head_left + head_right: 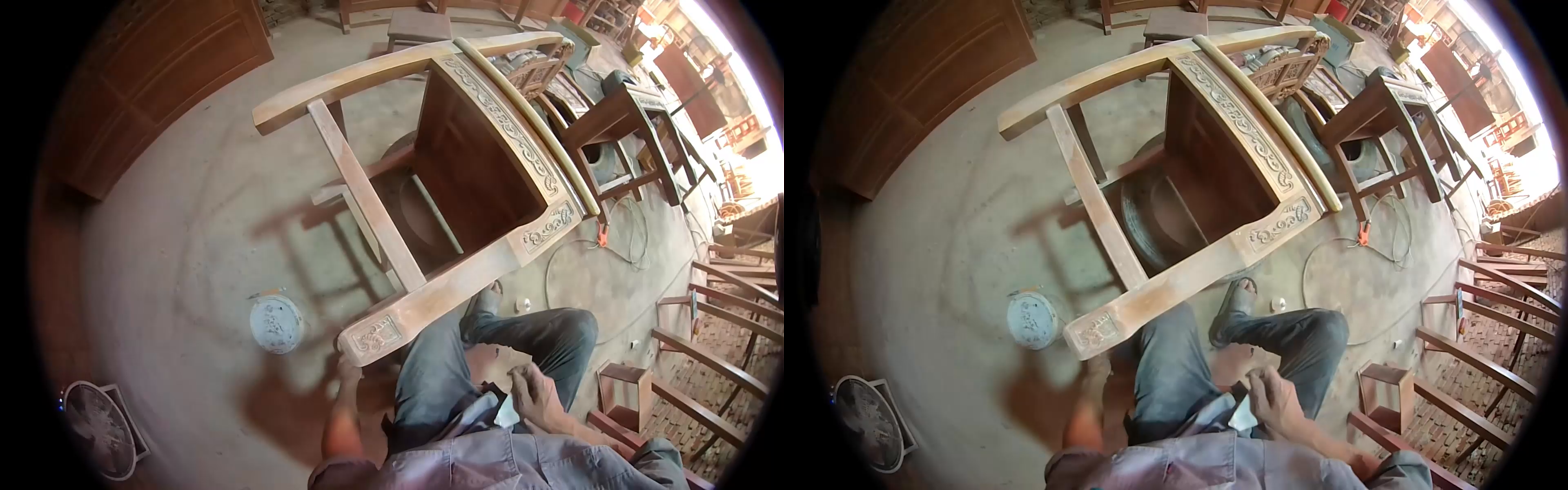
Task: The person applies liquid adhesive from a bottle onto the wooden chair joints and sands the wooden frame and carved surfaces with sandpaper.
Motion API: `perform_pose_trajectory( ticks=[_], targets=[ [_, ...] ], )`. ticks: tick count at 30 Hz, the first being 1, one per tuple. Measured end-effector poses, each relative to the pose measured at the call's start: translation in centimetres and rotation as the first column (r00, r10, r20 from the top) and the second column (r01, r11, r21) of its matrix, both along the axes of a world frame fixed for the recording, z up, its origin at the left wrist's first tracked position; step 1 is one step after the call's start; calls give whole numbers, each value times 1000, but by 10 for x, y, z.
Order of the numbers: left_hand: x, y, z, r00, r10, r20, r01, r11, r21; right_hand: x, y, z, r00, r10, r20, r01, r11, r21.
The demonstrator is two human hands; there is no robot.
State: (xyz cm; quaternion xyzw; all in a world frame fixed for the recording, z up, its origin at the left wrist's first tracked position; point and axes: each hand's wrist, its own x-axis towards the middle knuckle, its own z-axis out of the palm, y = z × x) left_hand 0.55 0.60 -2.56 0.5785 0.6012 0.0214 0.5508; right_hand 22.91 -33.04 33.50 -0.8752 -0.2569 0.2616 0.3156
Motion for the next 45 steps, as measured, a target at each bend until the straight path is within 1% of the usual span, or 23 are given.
perform_pose_trajectory(
  ticks=[1,4,7,9,10,13,14,17,19,20,22,23,26,28,29,30,33,34,37,38,41,42,45],
  targets=[
    [-19,-2,-46,999,9,49,-10,1000,16,7,-3,-14,925,221,308,-216,975,-51],
    [-7,-17,60,942,-335,27,312,900,305,18,37,3,982,-180,-62,190,950,246],
    [28,-39,223,876,-420,236,319,873,370,17,68,16,988,-137,-67,148,968,204],
    [54,-62,303,809,-431,400,305,889,341,7,87,21,962,-123,-244,188,946,263],
    [63,-72,333,731,-548,407,395,826,402,5,90,28,958,-63,-281,153,938,310],
    [75,-99,362,553,-778,298,596,619,511,-3,91,14,979,99,-178,5,863,505],
    [66,-104,358,622,-745,241,649,663,373,-5,86,11,978,132,-160,-12,804,594],
    [58,-93,413,650,-754,98,634,609,477,6,56,53,973,130,-193,34,741,671],
    [58,-51,439,630,-775,48,561,498,661,24,27,32,986,-120,-118,169,704,689],
    [68,-37,451,734,-679,4,474,517,713,28,6,21,876,-222,-429,466,620,631],
    [104,3,475,824,-556,-105,397,436,808,63,-27,-26,781,-576,-241,592,563,577],
    [124,24,484,821,-539,-188,427,362,828,79,-47,-62,666,-695,-270,723,515,460],
    [206,72,483,805,-578,-136,359,292,886,92,-119,-234,526,-849,-54,850,521,83],
    [249,107,470,749,-623,-226,428,195,882,85,-149,-340,399,-885,-240,887,439,-142],
    [271,112,463,722,-624,-300,479,136,867,87,-157,-361,436,-885,-162,868,461,-186],
    [287,113,459,689,-620,-374,525,73,848,92,-159,-370,471,-878,-86,848,478,-228],
    [313,109,449,701,-652,-289,617,351,704,109,-157,-404,484,-875,-23,838,471,-276],
    [313,120,436,684,-631,-365,637,273,721,115,-152,-416,487,-873,19,845,465,-264],
    [302,145,412,669,-683,-292,598,262,757,136,-134,-445,460,-887,35,868,441,-227],
    [303,142,410,700,-675,-234,573,334,748,141,-133,-449,444,-896,27,877,428,-218],
    [300,157,413,689,-627,-364,641,292,710,159,-120,-450,390,-916,-98,890,402,-214],
    [301,153,414,722,-627,-292,605,370,705,157,-118,-480,274,-949,-157,955,288,-73],
    [302,138,419,747,-561,-357,607,357,710,166,-117,-499,362,-932,-17,927,361,-104]
  ],
)
